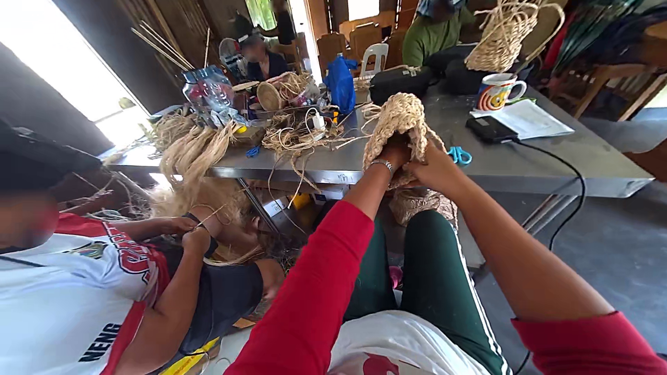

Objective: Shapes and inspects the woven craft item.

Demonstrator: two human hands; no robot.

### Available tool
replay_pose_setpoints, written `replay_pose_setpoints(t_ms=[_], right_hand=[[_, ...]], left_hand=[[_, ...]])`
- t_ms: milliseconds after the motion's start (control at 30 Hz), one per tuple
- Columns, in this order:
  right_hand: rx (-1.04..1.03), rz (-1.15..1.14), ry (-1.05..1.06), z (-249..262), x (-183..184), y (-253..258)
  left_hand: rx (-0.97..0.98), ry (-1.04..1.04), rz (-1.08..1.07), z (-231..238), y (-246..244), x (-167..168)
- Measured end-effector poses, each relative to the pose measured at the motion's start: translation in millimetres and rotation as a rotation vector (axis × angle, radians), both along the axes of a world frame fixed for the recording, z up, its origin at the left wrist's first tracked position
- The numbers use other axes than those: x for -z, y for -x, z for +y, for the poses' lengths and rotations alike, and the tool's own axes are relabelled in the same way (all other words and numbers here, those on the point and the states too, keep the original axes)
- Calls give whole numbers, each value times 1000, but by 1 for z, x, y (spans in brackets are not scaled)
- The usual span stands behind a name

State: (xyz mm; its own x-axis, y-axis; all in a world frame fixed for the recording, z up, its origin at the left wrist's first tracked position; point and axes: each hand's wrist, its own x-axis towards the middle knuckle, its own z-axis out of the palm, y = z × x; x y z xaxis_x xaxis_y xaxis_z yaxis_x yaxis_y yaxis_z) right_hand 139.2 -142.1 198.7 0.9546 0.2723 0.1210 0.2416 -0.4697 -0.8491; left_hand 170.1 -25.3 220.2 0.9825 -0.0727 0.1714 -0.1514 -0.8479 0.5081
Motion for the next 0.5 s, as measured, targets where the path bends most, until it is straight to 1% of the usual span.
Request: replay_pose_setpoints(t_ms=[67, 267, 500], right_hand=[[6, -2, 9, 3, -1, 5], [20, 5, -11, 2, 2, 6], [13, 21, 43, 6, -2, 8]], left_hand=[[21, -50, -13, 2, 5, -1], [54, -58, -57, 2, 7, 5], [19, -120, 52, 2, 16, -10]])
